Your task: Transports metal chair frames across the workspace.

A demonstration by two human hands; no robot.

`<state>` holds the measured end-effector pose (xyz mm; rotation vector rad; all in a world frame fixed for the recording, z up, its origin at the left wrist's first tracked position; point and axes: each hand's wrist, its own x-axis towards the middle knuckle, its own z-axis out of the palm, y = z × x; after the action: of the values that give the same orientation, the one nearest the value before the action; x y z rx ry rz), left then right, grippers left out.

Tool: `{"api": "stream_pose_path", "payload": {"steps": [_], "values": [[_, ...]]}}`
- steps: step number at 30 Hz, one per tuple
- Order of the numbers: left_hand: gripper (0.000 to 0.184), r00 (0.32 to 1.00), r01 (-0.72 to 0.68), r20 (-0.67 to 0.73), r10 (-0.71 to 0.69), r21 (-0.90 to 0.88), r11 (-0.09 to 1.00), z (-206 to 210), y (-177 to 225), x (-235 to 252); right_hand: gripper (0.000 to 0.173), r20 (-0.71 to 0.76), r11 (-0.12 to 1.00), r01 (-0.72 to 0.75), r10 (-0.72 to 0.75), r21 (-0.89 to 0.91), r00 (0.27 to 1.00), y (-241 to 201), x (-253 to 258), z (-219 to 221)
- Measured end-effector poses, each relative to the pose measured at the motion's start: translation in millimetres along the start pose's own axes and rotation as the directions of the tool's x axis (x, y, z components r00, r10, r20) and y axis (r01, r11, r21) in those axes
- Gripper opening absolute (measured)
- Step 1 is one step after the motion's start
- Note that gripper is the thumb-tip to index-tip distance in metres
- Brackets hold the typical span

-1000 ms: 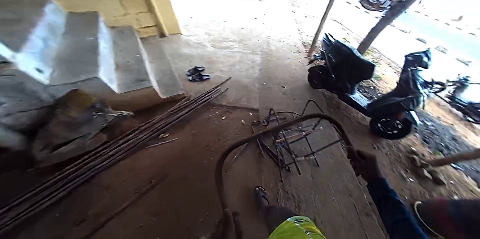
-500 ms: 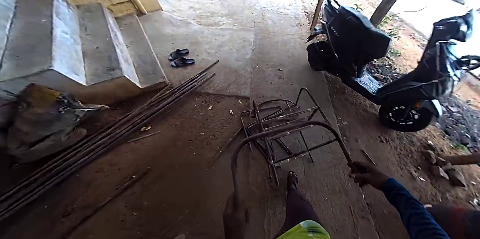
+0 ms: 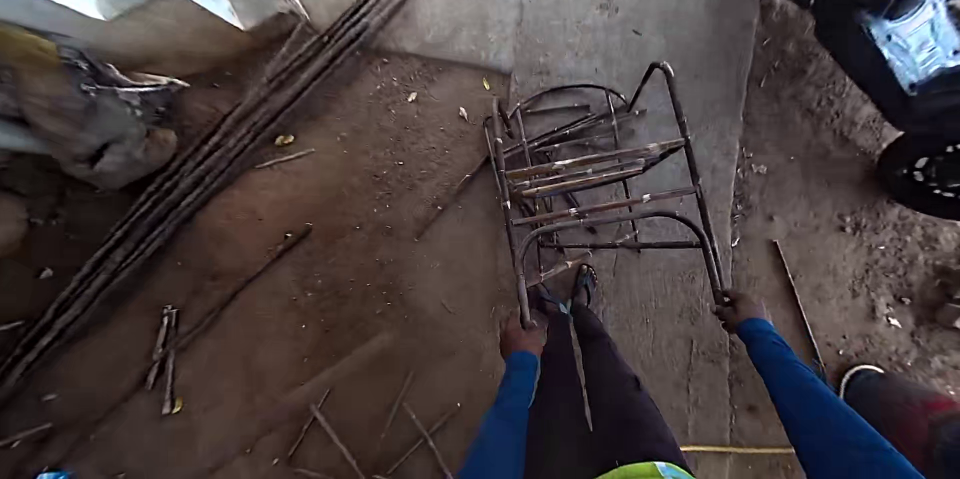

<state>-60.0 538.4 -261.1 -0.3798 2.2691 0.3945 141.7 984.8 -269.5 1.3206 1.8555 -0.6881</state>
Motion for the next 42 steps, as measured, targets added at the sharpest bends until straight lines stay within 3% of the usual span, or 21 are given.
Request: {"api": "stream_pose_path", "payload": {"steps": [8, 14, 20, 25, 32, 36, 42], "values": [[0.053, 0.968, 0.01, -0.25, -0.01, -0.003, 1.0, 44.4, 8.1, 4.0, 0.039, -0.146, 0.998, -0.068, 0.064, -0.017, 0.987, -20.0, 2.5, 5.8], [0.05, 0.945, 0.004, -0.328, -0.012, -0.025, 1.0, 52.1, 2.4, 7.7, 0.039, -0.227, 0.993, -0.094, 0.107, 0.065, 0.968, -18.9, -10.1, 20.4], [0.06, 0.952, 0.08, -0.299, -0.062, 0.048, 0.996, 58.1, 6.4, 1.8, 0.034, -0.34, 0.983, -0.071, 0.127, 0.172, 0.932, -13.8, -12.1, 37.6], [0.071, 0.966, -0.028, -0.253, 0.049, 0.084, 0.996, 56.0, -3.1, -0.1, 0.032, -0.432, 0.964, 0.012, 0.108, 0.267, 0.895, -15.9, -14.7, 44.0], [0.069, 0.956, -0.058, -0.284, 0.076, 0.07, 0.996, 61.2, -9.8, 1.2, 0.053, -0.474, 0.935, -0.018, 0.196, 0.355, 0.859, -19.8, -7.3, 45.9], [0.067, 0.946, -0.107, -0.298, 0.125, 0.075, 0.991, 64.1, -10.5, 0.0, 0.061, -0.475, 0.953, -0.029, 0.177, 0.301, 0.862, -16.9, 0.7, 46.7], [0.068, 0.941, -0.14, -0.299, 0.155, 0.07, 0.988, 60.4, -11.9, 1.7, 0.055, -0.441, 0.981, 0.039, 0.051, 0.191, 0.896, -11.2, -2.5, 41.1]]}}
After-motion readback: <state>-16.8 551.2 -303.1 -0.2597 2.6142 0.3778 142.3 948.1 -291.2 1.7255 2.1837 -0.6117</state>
